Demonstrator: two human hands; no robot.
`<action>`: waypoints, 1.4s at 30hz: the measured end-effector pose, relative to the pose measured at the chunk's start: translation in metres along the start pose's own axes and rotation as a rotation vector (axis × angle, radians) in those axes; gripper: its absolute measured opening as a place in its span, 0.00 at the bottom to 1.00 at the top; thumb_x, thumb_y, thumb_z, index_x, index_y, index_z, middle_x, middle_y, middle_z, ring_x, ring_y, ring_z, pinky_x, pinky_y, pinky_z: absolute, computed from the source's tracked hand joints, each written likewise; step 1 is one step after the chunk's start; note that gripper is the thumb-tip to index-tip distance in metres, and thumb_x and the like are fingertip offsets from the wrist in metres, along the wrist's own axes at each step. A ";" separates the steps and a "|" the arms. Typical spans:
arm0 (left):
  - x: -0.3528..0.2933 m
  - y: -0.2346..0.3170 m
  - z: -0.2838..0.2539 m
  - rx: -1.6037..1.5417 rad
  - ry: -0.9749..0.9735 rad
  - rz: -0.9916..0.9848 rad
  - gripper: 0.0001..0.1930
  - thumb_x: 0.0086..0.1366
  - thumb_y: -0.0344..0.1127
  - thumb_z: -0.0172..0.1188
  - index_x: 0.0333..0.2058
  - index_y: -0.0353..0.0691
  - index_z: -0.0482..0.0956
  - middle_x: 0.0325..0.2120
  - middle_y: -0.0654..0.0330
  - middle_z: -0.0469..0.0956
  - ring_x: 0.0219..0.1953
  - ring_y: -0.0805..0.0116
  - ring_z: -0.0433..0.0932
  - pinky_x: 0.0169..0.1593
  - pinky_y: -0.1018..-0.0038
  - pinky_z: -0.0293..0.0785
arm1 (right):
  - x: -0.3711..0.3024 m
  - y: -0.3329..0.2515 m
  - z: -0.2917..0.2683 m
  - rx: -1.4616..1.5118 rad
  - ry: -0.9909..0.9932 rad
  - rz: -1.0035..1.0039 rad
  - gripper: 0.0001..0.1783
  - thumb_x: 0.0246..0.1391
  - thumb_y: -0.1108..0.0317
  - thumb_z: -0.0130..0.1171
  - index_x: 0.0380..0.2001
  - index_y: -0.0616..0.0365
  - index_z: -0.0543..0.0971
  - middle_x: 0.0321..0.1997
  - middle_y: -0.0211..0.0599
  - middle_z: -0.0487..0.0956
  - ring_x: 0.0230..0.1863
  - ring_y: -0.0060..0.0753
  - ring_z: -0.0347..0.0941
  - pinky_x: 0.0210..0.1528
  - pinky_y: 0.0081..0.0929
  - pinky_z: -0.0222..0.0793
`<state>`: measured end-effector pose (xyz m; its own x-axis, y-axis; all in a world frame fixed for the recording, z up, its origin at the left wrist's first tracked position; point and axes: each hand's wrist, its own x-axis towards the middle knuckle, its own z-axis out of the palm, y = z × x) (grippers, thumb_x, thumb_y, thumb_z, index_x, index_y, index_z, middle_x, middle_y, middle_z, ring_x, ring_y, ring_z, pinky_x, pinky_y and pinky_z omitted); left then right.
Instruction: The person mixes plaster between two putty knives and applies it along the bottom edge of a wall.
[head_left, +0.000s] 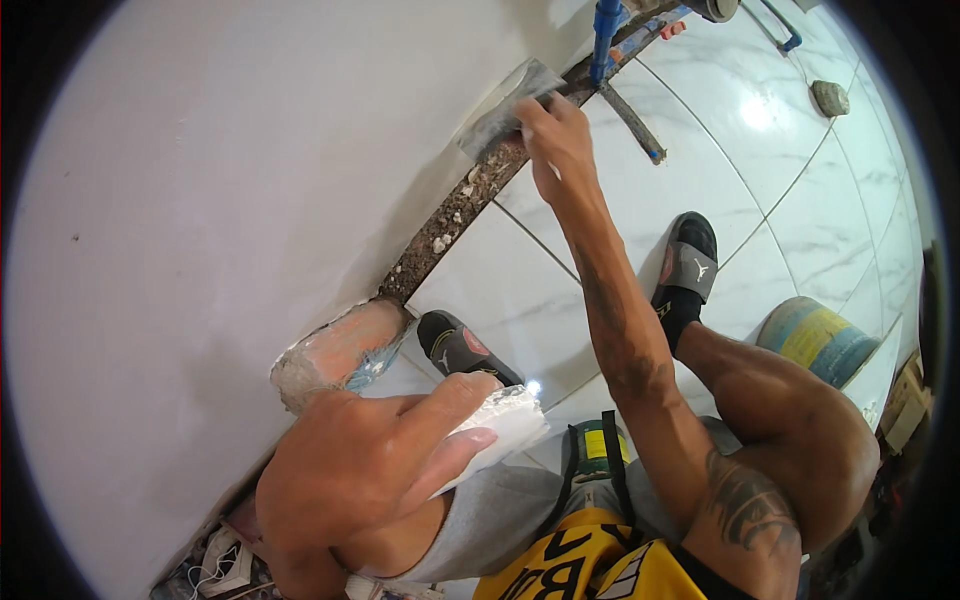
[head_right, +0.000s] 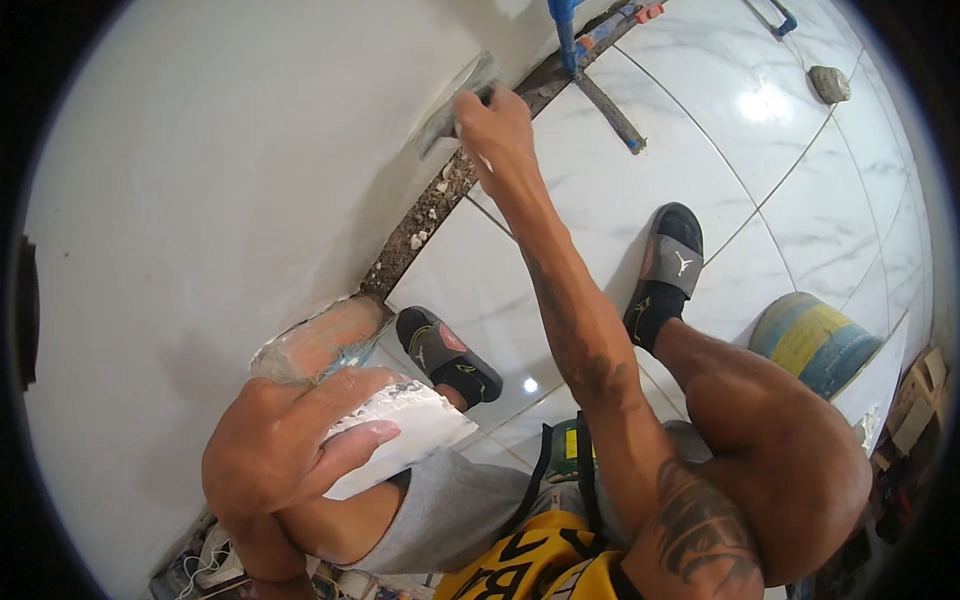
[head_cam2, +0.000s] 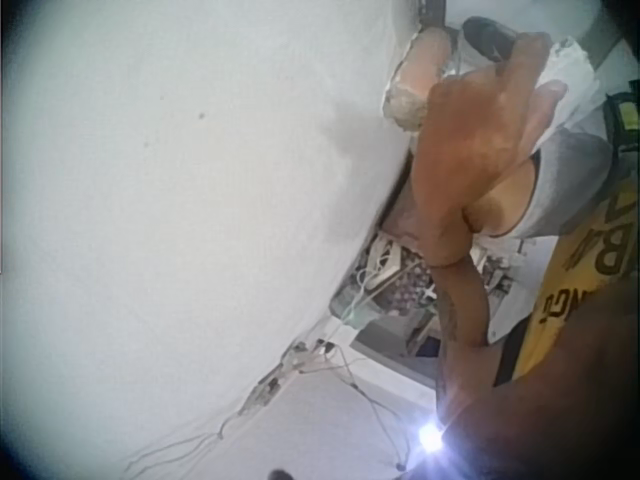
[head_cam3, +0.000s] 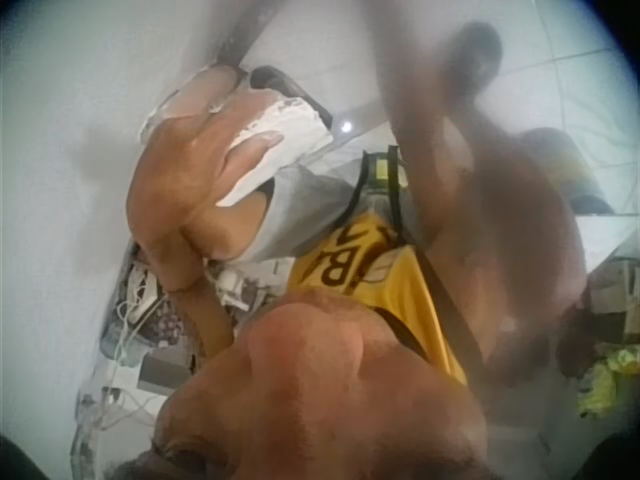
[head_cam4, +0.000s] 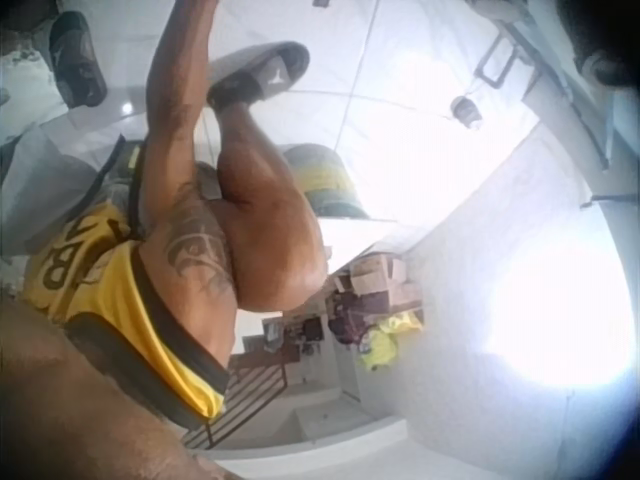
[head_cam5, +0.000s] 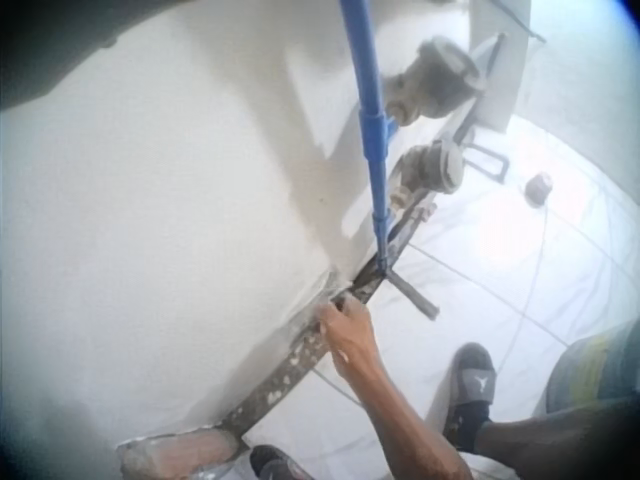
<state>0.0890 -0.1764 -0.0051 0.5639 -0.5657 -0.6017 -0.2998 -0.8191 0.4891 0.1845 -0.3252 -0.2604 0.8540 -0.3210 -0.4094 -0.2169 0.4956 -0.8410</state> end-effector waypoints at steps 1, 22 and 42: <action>-0.003 0.000 -0.002 0.017 0.014 -0.011 0.17 0.49 0.29 0.67 0.40 0.35 0.78 0.38 0.44 0.76 0.31 0.46 0.77 0.34 0.65 0.74 | -0.011 -0.001 -0.004 0.023 0.021 0.016 0.10 0.51 0.68 0.53 0.26 0.66 0.72 0.21 0.28 0.68 0.21 0.20 0.63 0.23 0.21 0.61; -0.002 -0.014 0.006 0.060 0.046 0.116 0.15 0.62 0.41 0.59 0.45 0.43 0.73 0.18 0.56 0.78 0.17 0.56 0.76 0.21 0.66 0.71 | 0.014 0.192 -0.012 -0.210 0.093 0.135 0.11 0.50 0.68 0.52 0.19 0.63 0.69 0.17 0.28 0.66 0.19 0.20 0.59 0.18 0.27 0.52; -0.009 -0.014 0.009 0.068 0.037 0.092 0.15 0.61 0.42 0.59 0.45 0.44 0.73 0.18 0.58 0.78 0.17 0.58 0.77 0.20 0.67 0.71 | -0.035 0.115 0.052 -0.329 -0.009 0.006 0.16 0.52 0.65 0.53 0.33 0.71 0.73 0.25 0.42 0.74 0.25 0.28 0.70 0.28 0.28 0.67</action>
<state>0.0818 -0.1605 -0.0122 0.5592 -0.6360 -0.5318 -0.4028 -0.7691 0.4962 0.1545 -0.2149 -0.3245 0.8564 -0.3107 -0.4124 -0.3616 0.2095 -0.9085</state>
